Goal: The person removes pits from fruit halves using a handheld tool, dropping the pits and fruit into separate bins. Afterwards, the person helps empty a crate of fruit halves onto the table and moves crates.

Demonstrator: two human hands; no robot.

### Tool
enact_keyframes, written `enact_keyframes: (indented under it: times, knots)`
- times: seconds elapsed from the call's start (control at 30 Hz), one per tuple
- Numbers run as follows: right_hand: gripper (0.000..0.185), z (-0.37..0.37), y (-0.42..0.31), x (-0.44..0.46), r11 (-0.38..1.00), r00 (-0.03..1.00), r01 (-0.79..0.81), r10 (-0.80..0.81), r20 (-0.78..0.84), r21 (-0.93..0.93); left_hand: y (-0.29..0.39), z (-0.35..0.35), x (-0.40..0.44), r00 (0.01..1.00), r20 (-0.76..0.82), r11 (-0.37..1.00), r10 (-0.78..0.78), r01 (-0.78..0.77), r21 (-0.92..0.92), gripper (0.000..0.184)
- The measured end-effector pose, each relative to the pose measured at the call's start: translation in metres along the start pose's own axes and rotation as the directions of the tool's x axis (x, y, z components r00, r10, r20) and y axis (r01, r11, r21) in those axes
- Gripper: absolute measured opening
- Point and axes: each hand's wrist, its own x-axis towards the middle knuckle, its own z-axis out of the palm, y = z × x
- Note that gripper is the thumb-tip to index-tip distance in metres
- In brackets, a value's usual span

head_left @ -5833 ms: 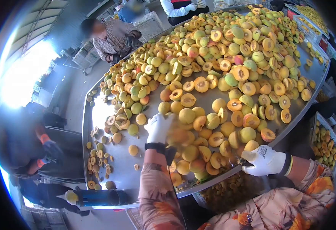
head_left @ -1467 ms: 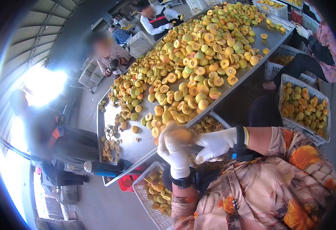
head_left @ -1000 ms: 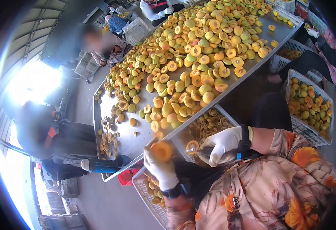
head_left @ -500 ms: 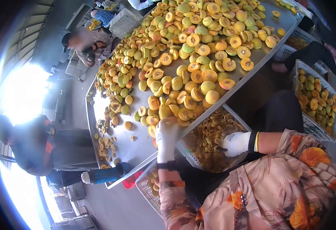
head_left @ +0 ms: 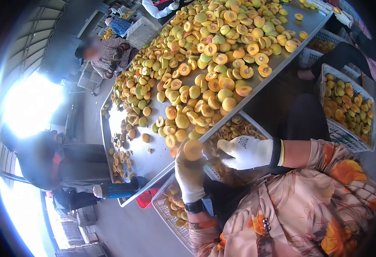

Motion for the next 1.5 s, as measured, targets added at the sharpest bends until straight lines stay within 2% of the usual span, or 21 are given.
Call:
enact_keyframes:
  times: [0.03, 0.07, 0.13, 0.2, 0.23, 0.3, 0.37, 0.43, 0.53, 0.6, 0.67, 0.77, 0.87, 0.9, 1.0, 1.1, 1.2, 1.4, 1.47, 1.5]
  knots:
    - [0.023, 0.001, -0.009, -0.002, 0.999, 0.999, 0.036, -0.035, -0.036, 0.016, 0.019, 0.009, -0.012, 1.000, -0.018, 0.999, -0.015, 0.014, -0.042, 0.057]
    - [0.020, 0.007, -0.011, -0.004, 0.997, 0.994, 0.082, -0.082, -0.066, -0.012, 0.034, 0.013, -0.022, 0.997, 0.056, 0.975, 0.053, -0.064, 0.214, 0.046]
    - [0.019, 0.011, -0.014, -0.011, 0.989, 0.984, 0.140, -0.144, -0.108, -0.040, 0.046, 0.023, -0.039, 0.999, 0.009, 0.992, -0.039, 0.040, -0.121, 0.040]
    - [0.017, 0.020, -0.012, -0.018, 0.978, 0.971, 0.178, -0.193, -0.142, -0.114, 0.049, 0.032, -0.049, 0.997, -0.049, 0.974, -0.054, 0.042, -0.221, 0.050]
    - [0.016, 0.022, -0.012, -0.021, 0.946, 0.953, 0.242, -0.273, -0.130, -0.214, 0.051, 0.037, -0.054, 0.995, -0.077, 0.962, -0.061, 0.038, -0.270, 0.058]
    - [0.016, 0.023, -0.016, -0.027, 0.842, 0.900, 0.361, -0.427, -0.084, -0.401, 0.056, 0.045, -0.064, 0.989, -0.124, 0.906, -0.085, 0.025, -0.421, 0.061]
    - [0.017, 0.020, -0.024, -0.031, 0.942, 0.948, 0.294, -0.309, -0.074, -0.164, 0.058, 0.046, -0.068, 0.991, -0.112, 0.898, -0.070, 0.013, -0.441, 0.061]
    - [0.020, 0.014, -0.034, -0.036, 0.985, 0.983, 0.174, -0.174, -0.053, -0.009, 0.070, 0.049, -0.072, 0.991, -0.099, 0.889, -0.088, 0.033, -0.457, 0.062]
    - [0.027, 0.008, -0.044, -0.045, 0.996, 0.999, -0.011, 0.014, -0.036, 0.090, 0.078, 0.040, -0.075, 0.994, -0.017, 0.845, -0.104, 0.079, -0.529, 0.058]
    - [0.028, 0.007, -0.048, -0.049, 0.982, 0.994, -0.095, 0.102, -0.038, 0.163, 0.068, 0.032, -0.074, 0.998, 0.056, 0.784, -0.023, 0.053, -0.618, 0.061]
    - [0.028, 0.012, -0.046, -0.049, 0.977, 0.995, -0.049, 0.067, -0.080, 0.210, 0.065, 0.028, -0.075, 0.995, 0.102, 0.708, 0.010, 0.065, -0.703, 0.070]
    - [0.028, 0.018, -0.040, -0.049, 0.980, 0.998, 0.001, 0.013, -0.069, 0.201, 0.065, 0.027, -0.077, 0.987, 0.159, 0.712, 0.013, 0.102, -0.694, 0.074]
    - [0.027, 0.025, -0.035, -0.045, 0.989, 0.994, 0.096, -0.089, -0.064, 0.116, 0.071, 0.033, -0.078, 0.985, 0.169, 0.725, 0.047, 0.083, -0.684, 0.066]
    - [0.026, 0.027, -0.035, -0.044, 0.988, 0.989, 0.135, -0.129, -0.067, 0.080, 0.067, 0.034, -0.076, 0.991, 0.129, 0.727, 0.029, 0.067, -0.683, 0.061]
    - [0.027, 0.021, -0.050, -0.045, 0.994, 0.997, 0.028, -0.021, -0.073, 0.103, 0.055, 0.040, -0.073, 1.000, 0.017, 0.745, -0.010, 0.019, -0.667, 0.052]
    - [0.029, 0.033, -0.046, -0.041, 0.992, 0.985, 0.068, -0.050, -0.168, 0.103, 0.053, 0.047, -0.072, 0.997, -0.071, 0.782, -0.017, -0.031, -0.623, 0.051]
    - [0.029, 0.039, -0.043, -0.038, 0.993, 0.989, 0.043, -0.026, -0.147, 0.114, 0.052, 0.051, -0.069, 0.988, -0.156, 0.832, 0.009, -0.094, -0.547, 0.049]
    - [0.024, 0.035, -0.050, -0.027, 0.986, 0.999, -0.050, 0.048, 0.017, 0.160, 0.052, 0.048, -0.063, 0.961, -0.270, 0.928, 0.057, -0.151, -0.340, 0.048]
    - [0.023, 0.051, -0.036, -0.018, 0.981, 0.990, 0.137, -0.132, -0.045, 0.139, 0.051, 0.048, -0.060, 0.948, -0.313, 0.933, 0.058, -0.163, -0.320, 0.049]
    - [0.023, 0.056, -0.030, -0.019, 0.975, 0.988, 0.151, -0.148, -0.032, 0.165, 0.050, 0.049, -0.059, 0.948, -0.311, 0.938, 0.068, -0.167, -0.304, 0.049]
